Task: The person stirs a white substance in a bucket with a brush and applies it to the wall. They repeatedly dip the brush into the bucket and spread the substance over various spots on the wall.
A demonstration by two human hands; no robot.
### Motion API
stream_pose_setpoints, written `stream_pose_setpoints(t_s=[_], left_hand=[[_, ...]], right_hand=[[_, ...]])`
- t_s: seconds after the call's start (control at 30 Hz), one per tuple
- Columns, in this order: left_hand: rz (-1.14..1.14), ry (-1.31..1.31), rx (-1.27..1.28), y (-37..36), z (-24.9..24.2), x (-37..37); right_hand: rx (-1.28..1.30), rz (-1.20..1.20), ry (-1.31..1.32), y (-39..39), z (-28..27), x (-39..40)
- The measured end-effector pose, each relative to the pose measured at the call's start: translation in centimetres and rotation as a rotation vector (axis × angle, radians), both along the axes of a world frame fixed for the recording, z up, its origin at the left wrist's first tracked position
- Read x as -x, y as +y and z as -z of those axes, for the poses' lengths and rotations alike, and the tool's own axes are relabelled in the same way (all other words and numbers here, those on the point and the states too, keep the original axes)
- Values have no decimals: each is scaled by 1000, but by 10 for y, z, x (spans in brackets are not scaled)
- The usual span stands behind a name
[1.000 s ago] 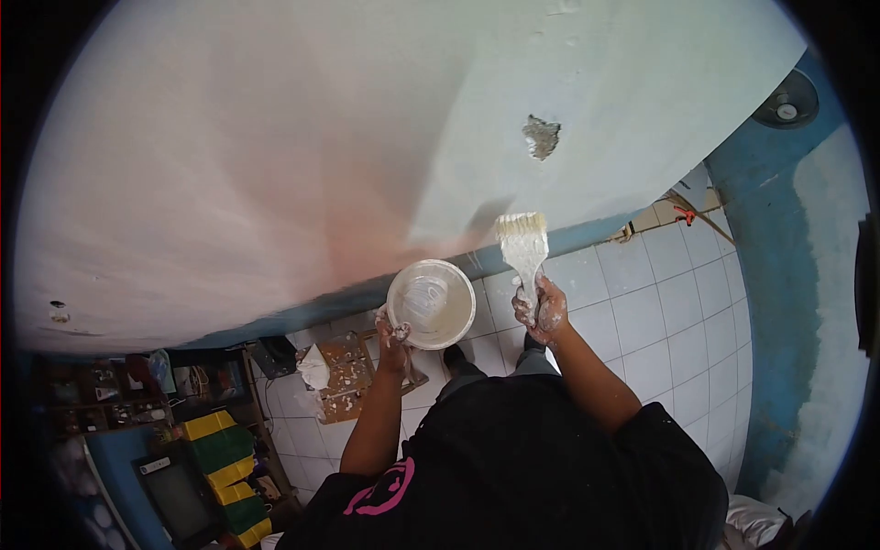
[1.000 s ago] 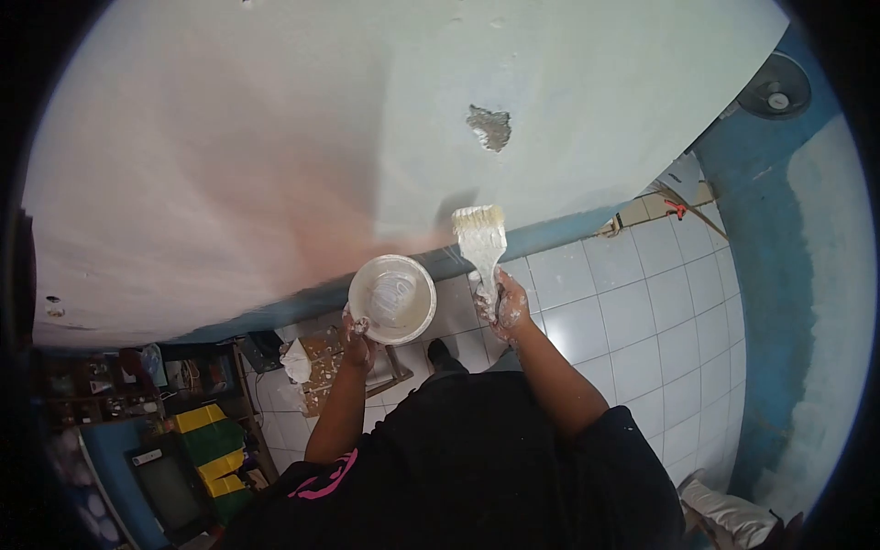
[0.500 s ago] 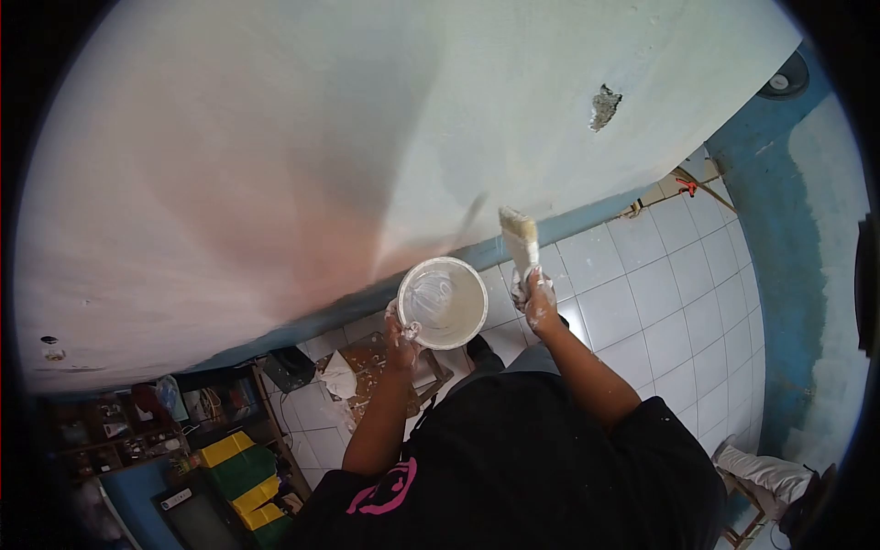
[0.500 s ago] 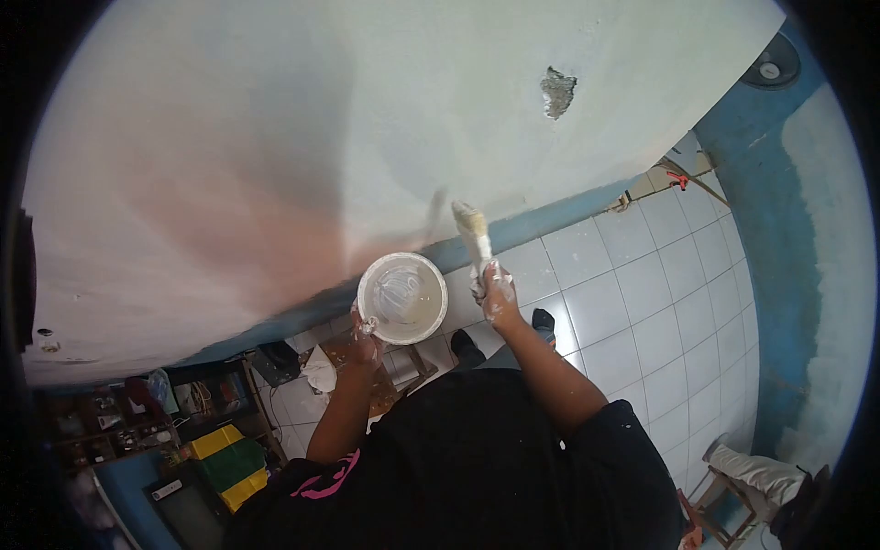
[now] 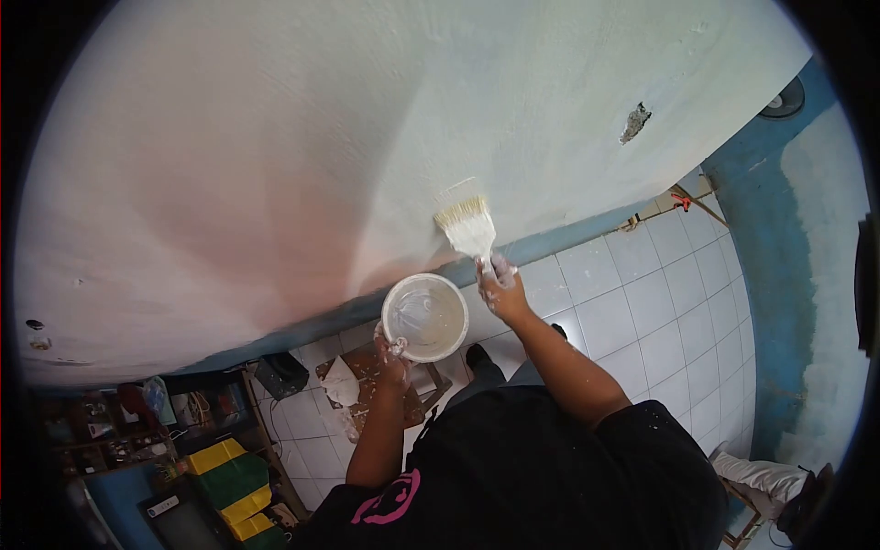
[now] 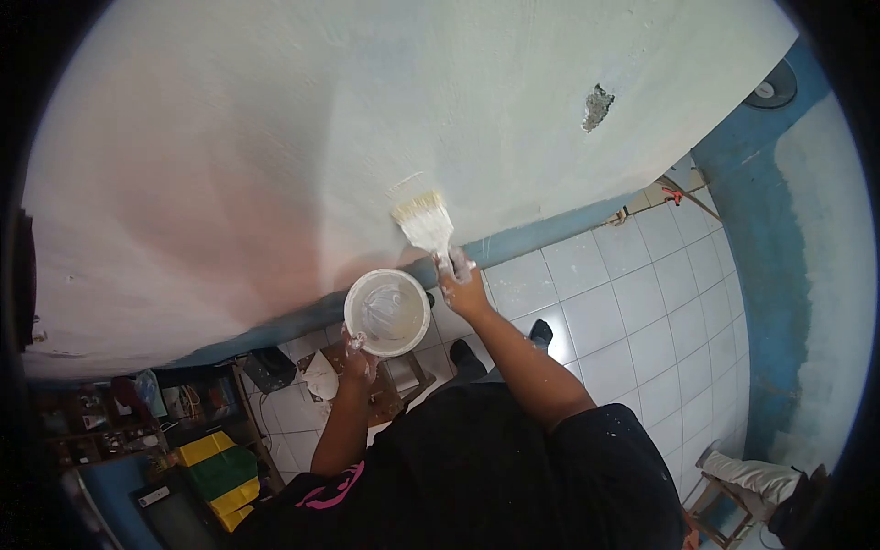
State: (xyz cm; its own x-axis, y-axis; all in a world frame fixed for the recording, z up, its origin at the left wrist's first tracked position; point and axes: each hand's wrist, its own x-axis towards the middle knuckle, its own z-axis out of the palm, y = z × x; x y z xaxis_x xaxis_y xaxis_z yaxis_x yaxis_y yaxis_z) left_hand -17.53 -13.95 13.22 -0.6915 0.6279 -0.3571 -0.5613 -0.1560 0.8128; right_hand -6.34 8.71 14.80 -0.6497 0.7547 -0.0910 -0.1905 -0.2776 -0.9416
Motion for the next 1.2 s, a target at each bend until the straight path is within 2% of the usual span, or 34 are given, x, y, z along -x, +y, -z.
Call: stream_pose_setpoints(t_s=[0.03, 0.13, 0.2, 0.33, 0.4, 0.5, 0.6, 0.67, 0.7, 0.73, 0.77, 0.8, 0.83, 0.87, 0.9, 0.93, 1.03, 1.07, 1.1, 1.2], left_hand=[[-19, -7, -8, -5, 4, 3], [-47, 107, -20, -18, 10, 11], [-80, 36, -26, -22, 1, 11], [-85, 64, -26, -26, 7, 19], [-80, 97, -43, -19, -7, 14], [-89, 24, -95, -12, -13, 7], [-108, -4, -145, -9, -10, 6], [-113, 7, -149, -11, -10, 4], [-114, 13, -146, -12, -10, 2], [-115, 18, -142, -12, -10, 1], [-130, 39, -130, -15, -6, 0], [-144, 61, -119, -19, -1, 0], [-160, 85, -111, -18, 3, 0], [-165, 71, -107, -19, 3, 0], [-169, 56, -98, -21, 0, 0], [-172, 42, -91, -23, -1, 0], [-211, -95, -161, -27, -1, 2], [-209, -90, -173, -27, 1, 4], [-187, -12, -162, -28, 6, 4], [-163, 66, -110, -28, -1, 0]], right_hand=[[200, -51, 21, -6, 7, -3], [534, -99, -258, -13, 5, -13], [477, -145, -214, -1, -17, -15], [415, -171, -95, 12, -155, -24], [286, -110, -87, 9, -219, -32], [46, -41, 127, 5, -274, -43], [-78, 141, 239, 15, -268, -29], [-257, 120, 17, 24, -213, -13], [-551, 159, 80, 35, -135, -5], [-719, 222, -87, 26, -99, 1], [-1176, 245, -185, 26, -45, 2], [-1152, 199, -233, 18, -3, -2], [-678, 31, -256, 7, 23, -6], [-11, -90, -253, -1, 32, -10], [311, -124, -293, -6, 31, -11], [470, -150, -354, -9, 25, -12], [596, -200, -152, 3, 14, -7], [499, -205, -229, 8, -1, -5], [401, -209, -307, 9, -50, -4], [264, -184, -209, 2, -180, -23]])
